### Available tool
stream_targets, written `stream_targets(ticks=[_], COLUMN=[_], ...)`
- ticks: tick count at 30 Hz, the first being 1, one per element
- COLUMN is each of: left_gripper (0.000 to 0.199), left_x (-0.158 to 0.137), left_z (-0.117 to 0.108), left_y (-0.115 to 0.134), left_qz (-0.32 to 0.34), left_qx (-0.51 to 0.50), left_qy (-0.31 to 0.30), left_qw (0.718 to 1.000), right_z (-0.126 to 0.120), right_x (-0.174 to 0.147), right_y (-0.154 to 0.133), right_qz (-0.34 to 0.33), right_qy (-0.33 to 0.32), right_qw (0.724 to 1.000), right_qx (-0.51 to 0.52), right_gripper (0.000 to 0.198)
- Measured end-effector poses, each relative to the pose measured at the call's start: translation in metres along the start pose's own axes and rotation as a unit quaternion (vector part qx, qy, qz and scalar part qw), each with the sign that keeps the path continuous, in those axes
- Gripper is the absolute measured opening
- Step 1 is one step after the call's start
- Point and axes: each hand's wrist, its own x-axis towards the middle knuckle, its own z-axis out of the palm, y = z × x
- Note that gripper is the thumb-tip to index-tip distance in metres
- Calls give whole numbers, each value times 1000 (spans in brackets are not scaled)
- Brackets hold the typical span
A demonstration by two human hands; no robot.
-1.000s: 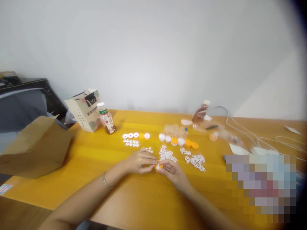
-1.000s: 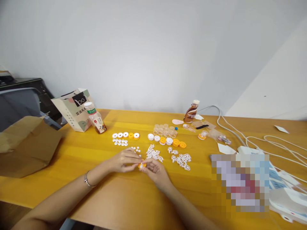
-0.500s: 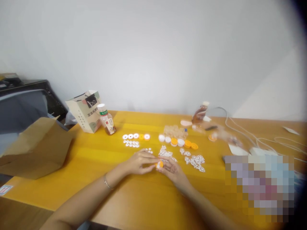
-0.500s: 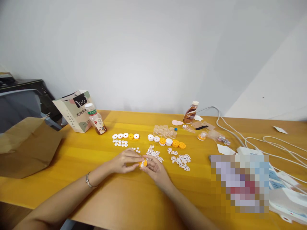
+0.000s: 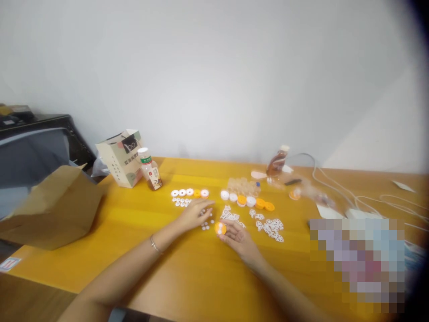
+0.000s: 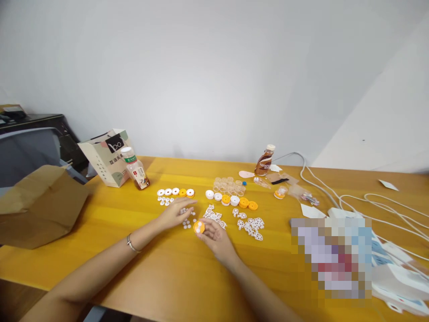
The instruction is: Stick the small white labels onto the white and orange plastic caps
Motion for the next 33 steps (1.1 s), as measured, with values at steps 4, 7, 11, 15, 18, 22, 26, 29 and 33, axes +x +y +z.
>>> stream_targets(ticks=[4, 7, 11, 15, 18, 22, 26, 29, 33], left_gripper=[22, 20, 25, 29, 29, 36, 43, 49, 44], left_x=[31, 55, 73, 78, 78, 68, 35, 5, -19], left_z=[11, 24, 40, 51, 53, 42, 17, 0, -9], left_y=[-3, -3, -6, -11, -13, -11, -9, -3, 9], left_qz=[-15, -49, -77, -109, -122, -136, -173, -209, -214], left_qx=[13, 33, 38, 27, 3, -50, -340, -518, -586], left_qy=[-6, -24, -33, -23, -8, 16, -5, -44, -54], left_qw=[1000, 998, 996, 993, 993, 989, 924, 828, 780], right_z=[0, -1, -1, 0, 1, 1, 1, 1, 1], right_x=[0, 1, 2, 1, 0, -1, -4, -5, -5], right_y=[0, 2, 4, 3, 1, -2, -7, -12, -13], right_qz=[-1, -6, -13, -14, -14, -16, -21, -27, -34], right_qy=[7, 9, 5, 6, 7, 10, 15, 21, 34], right_qw=[1000, 1000, 1000, 1000, 1000, 1000, 1000, 999, 999], right_qx=[-4, 5, 12, 14, 12, 9, -3, -13, -19], right_gripper=[43, 42, 40, 41, 40, 39, 38, 38, 38])
